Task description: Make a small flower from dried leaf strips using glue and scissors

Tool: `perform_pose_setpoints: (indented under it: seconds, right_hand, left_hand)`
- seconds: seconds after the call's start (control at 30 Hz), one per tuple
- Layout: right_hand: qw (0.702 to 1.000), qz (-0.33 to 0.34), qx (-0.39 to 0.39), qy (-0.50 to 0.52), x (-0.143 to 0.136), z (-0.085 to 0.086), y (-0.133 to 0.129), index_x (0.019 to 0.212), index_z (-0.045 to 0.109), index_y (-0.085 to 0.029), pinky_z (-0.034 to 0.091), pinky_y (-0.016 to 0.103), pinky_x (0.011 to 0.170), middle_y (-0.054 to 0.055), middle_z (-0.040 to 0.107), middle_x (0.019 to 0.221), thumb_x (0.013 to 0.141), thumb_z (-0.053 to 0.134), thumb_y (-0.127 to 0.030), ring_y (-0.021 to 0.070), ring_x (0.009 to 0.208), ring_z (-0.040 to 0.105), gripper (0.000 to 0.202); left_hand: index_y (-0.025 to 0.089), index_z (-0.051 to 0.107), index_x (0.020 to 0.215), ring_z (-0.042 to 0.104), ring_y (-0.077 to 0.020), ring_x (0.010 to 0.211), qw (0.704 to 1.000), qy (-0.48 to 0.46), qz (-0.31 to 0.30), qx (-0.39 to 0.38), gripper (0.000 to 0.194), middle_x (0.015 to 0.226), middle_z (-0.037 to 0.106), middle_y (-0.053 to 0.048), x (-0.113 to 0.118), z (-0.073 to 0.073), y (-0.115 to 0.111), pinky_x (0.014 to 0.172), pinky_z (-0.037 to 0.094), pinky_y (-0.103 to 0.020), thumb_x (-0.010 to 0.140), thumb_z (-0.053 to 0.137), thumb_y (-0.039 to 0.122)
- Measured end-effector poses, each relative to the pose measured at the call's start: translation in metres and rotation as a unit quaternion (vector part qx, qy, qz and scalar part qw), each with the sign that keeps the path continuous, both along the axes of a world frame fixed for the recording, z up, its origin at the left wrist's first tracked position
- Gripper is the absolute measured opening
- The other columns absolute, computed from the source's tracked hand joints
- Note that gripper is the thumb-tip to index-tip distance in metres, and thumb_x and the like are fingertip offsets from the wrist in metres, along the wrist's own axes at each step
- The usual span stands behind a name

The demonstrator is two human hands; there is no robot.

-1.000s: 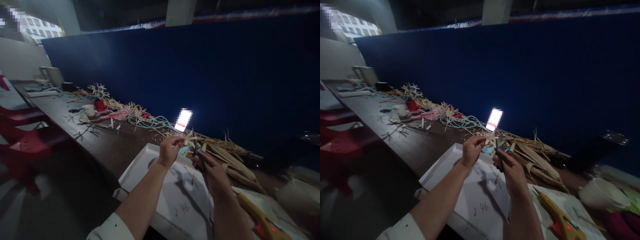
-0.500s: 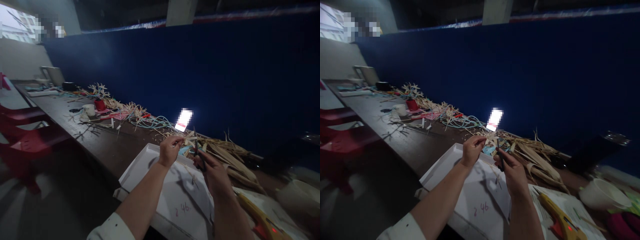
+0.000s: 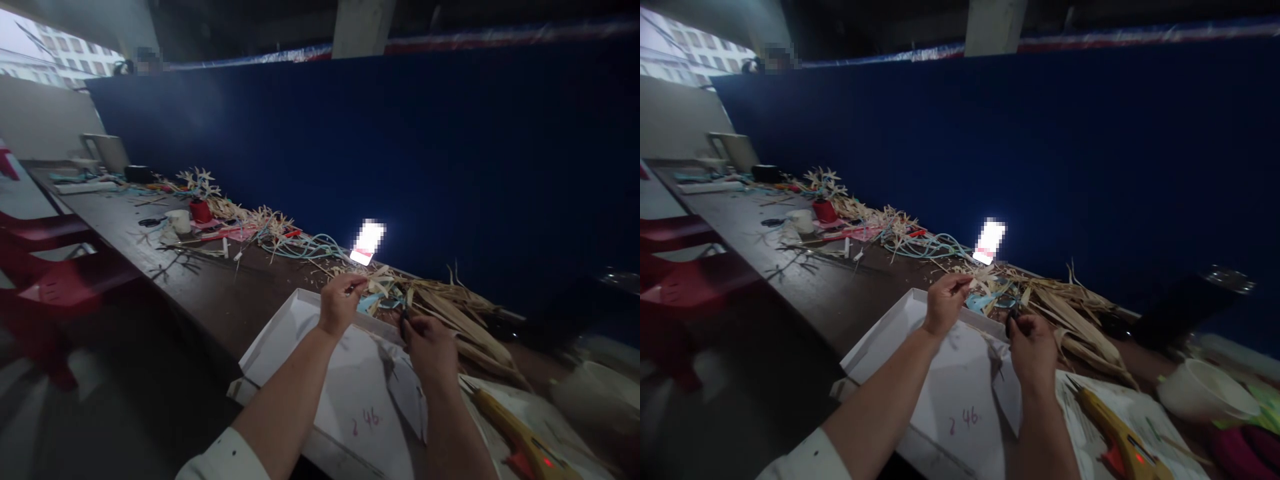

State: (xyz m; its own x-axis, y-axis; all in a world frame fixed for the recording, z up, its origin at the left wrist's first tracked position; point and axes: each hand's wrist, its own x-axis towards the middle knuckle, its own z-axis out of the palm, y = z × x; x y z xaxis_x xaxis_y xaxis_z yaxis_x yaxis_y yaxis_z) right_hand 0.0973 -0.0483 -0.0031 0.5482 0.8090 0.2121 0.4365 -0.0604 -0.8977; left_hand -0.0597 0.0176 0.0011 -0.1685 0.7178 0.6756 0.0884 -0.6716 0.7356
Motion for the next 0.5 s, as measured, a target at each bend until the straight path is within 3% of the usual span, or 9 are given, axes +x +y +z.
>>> perform_pose_setpoints:
  seconds: [0.13, 0.3, 0.5]
  right_hand:
    - [0.995, 0.029, -0.011, 0.091, -0.003, -0.002, 0.003, 0.074, 0.058, -0.019, 0.043, 0.027, 0.042, 0.003, 0.063, 0.061, 0.057, 0.068, -0.045, 0.0173, 0.050, 0.055, 0.032]
    - [0.993, 0.035, -0.025, 0.106, -0.005, 0.001, 0.003, 0.073, 0.060, -0.019, 0.045, 0.027, 0.040, 0.004, 0.065, 0.063, 0.056, 0.070, -0.042, 0.0167, 0.049, 0.056, 0.031]
    - [0.993, 0.036, -0.016, 0.114, -0.005, 0.001, 0.003, 0.072, 0.059, -0.020, 0.046, 0.028, 0.039, 0.004, 0.065, 0.063, 0.055, 0.070, -0.041, 0.0180, 0.050, 0.057, 0.030]
  left_hand:
    - [0.015, 0.071, 0.080, 0.062, -0.0135, 0.068, 0.992, -0.063, -0.062, -0.089, 0.015, 0.076, 0.069, -0.005, 0.002, -0.002, 0.005, 0.062, 0.050, -0.023, 0.073, 0.066, 0.027]
    - [0.015, 0.072, 0.084, 0.053, -0.0082, 0.051, 0.952, -0.157, -0.132, -0.229, 0.025, 0.060, 0.064, 0.000, 0.004, 0.000, 0.011, 0.046, 0.041, -0.018, 0.065, 0.070, 0.031]
    - [0.013, 0.072, 0.085, 0.043, -0.0034, 0.045, 0.931, -0.178, -0.175, -0.268, 0.034, 0.070, 0.068, -0.003, 0.000, 0.003, 0.008, 0.041, 0.033, -0.016, 0.064, 0.071, 0.039]
